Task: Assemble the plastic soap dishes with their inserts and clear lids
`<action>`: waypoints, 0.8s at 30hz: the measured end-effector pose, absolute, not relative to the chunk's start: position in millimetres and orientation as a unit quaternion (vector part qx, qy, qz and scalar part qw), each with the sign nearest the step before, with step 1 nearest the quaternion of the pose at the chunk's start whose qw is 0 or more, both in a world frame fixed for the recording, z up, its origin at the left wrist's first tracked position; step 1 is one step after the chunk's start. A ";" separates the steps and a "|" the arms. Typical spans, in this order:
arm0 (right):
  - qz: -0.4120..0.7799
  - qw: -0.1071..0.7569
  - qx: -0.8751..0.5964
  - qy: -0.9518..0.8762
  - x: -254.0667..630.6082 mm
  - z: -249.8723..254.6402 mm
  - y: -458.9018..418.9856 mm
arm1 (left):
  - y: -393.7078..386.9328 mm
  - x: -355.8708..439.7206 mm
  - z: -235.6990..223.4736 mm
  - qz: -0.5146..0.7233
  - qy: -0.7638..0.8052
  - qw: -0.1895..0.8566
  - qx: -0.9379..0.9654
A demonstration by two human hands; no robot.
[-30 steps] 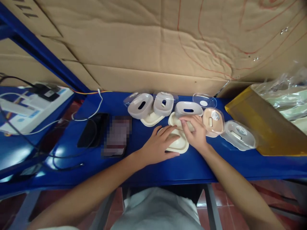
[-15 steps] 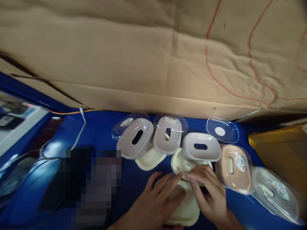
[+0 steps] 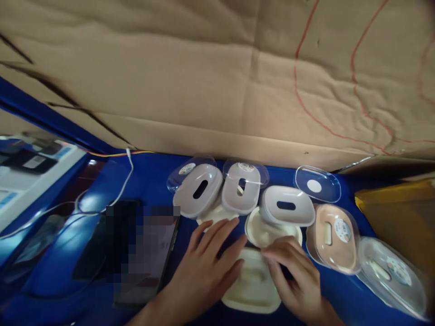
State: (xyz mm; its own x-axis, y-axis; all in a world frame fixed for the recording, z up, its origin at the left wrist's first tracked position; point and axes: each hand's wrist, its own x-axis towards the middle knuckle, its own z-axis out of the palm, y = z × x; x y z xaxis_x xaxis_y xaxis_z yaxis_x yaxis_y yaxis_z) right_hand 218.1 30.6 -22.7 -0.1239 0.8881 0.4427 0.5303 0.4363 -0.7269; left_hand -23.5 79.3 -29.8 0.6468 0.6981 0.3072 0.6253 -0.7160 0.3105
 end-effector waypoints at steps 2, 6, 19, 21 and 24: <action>0.208 0.456 -0.495 -0.710 218.9 -22.4 33.4 | 84.4 -24.7 -28.1 0.221 0.415 0.079 0.879; 0.202 0.463 -0.492 -0.709 219.2 -16.4 35.0 | 83.6 -22.0 -24.7 0.209 0.413 0.109 0.880; -0.054 0.120 -0.634 -0.762 306.1 1.7 61.9 | 76.0 -19.6 -22.8 0.246 0.326 0.127 0.904; -0.057 0.065 -0.671 -0.737 324.7 1.6 66.5 | 73.0 -19.0 -29.1 0.242 0.310 0.116 0.912; 0.011 0.025 -0.679 -0.733 342.9 5.1 55.1 | 69.4 -18.8 -42.2 0.234 0.293 0.116 0.920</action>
State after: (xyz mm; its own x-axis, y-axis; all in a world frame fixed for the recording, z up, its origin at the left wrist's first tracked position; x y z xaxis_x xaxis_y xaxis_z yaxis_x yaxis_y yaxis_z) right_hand 342.9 55.1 5.1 -0.0756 0.9969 0.0216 0.9958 0.0766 -0.0493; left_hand -18.8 69.4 -42.2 0.7188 0.5938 0.3616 0.4851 -0.8009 0.3510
